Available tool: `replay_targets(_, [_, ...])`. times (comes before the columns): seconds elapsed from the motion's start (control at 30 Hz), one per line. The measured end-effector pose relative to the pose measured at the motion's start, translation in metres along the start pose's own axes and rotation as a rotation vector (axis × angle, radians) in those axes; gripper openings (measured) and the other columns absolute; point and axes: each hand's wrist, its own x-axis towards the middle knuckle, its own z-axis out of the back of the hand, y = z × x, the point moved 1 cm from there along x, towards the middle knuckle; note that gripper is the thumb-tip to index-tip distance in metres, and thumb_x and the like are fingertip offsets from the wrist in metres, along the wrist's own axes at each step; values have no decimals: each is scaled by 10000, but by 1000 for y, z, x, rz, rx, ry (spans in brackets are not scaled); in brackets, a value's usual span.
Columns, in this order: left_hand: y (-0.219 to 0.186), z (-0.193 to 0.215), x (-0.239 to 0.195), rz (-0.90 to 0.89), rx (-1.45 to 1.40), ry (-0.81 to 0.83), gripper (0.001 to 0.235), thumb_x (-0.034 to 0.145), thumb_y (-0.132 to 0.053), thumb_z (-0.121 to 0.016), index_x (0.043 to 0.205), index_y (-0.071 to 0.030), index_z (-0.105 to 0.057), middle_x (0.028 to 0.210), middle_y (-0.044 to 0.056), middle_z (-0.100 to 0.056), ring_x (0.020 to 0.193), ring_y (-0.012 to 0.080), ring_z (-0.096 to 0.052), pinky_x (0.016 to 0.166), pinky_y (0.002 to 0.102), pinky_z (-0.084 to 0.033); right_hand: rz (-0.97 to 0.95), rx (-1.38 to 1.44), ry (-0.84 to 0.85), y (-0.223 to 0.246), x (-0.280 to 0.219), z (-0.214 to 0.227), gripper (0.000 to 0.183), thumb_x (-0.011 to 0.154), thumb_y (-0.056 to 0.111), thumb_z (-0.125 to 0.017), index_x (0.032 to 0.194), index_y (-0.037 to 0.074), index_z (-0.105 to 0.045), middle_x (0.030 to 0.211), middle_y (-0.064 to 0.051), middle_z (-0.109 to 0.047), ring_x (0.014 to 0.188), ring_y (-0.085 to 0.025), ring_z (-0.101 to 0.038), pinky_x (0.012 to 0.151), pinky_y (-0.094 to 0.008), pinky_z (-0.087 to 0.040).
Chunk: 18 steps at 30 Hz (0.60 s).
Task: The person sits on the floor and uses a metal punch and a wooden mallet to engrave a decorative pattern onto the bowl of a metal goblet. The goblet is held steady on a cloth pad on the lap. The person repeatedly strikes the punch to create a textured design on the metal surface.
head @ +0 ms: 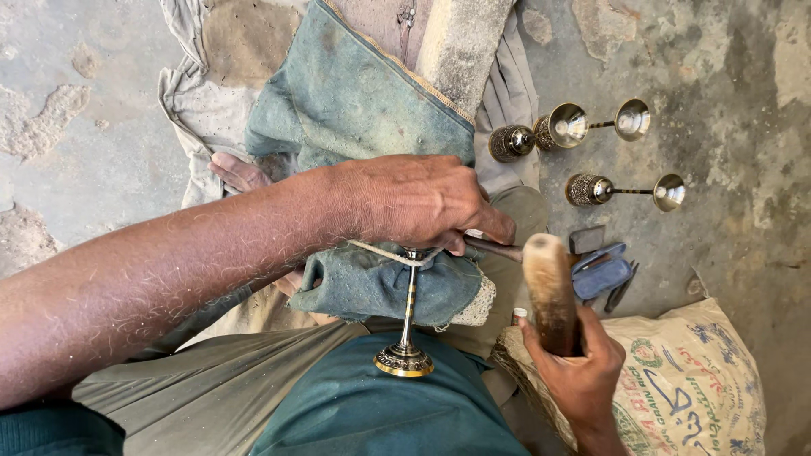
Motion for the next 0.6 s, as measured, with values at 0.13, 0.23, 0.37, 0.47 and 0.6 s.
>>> replay_targets(0.13, [2, 0, 0, -55, -36, -60, 513, 809, -211, -775, 1300, -191, -627, 930, 99, -764, 896, 348, -727, 747, 500, -563, -99, 140, -37, 0, 5, 3, 268, 791, 72, -881, 951, -8, -681, 788, -63, -706, 668, -128, -665, 624, -285, -523])
replay_targets(0.23, [3, 1, 4, -9, -15, -14, 522, 815, -215, -779, 1311, -211, -618, 902, 106, -758, 899, 350, -725, 744, 505, -559, -30, 211, -83, 7, 7, 0, 333, 781, 85, -868, 1004, -13, -641, 818, -49, -701, 699, -121, -695, 647, -282, -563])
replay_targets(0.37, [2, -2, 1, 2, -12, -32, 502, 827, -220, -781, 1303, -212, -621, 867, 121, -754, 890, 358, -721, 738, 517, -552, -147, 213, 1, 8, 8, 5, 252, 783, 0, -847, 934, -3, -645, 790, -49, -713, 673, -149, -697, 645, -307, -584])
replay_targets(0.47, [0, 1, 1, -27, -33, -75, 525, 804, -205, -782, 1305, -223, -627, 855, 120, -753, 870, 355, -726, 718, 512, -555, -186, 319, -26, 3, 10, 7, 236, 784, -60, -804, 952, 1, -650, 825, -66, -699, 717, -154, -687, 672, -311, -587])
replay_targets(0.6, [1, 0, -1, -34, -23, -88, 487, 813, -214, -779, 1272, -175, -621, 830, 116, -751, 856, 355, -729, 718, 517, -551, -180, 438, -71, -1, 12, 7, 146, 864, -69, -764, 918, 5, -650, 846, -73, -696, 751, -147, -702, 705, -307, -606])
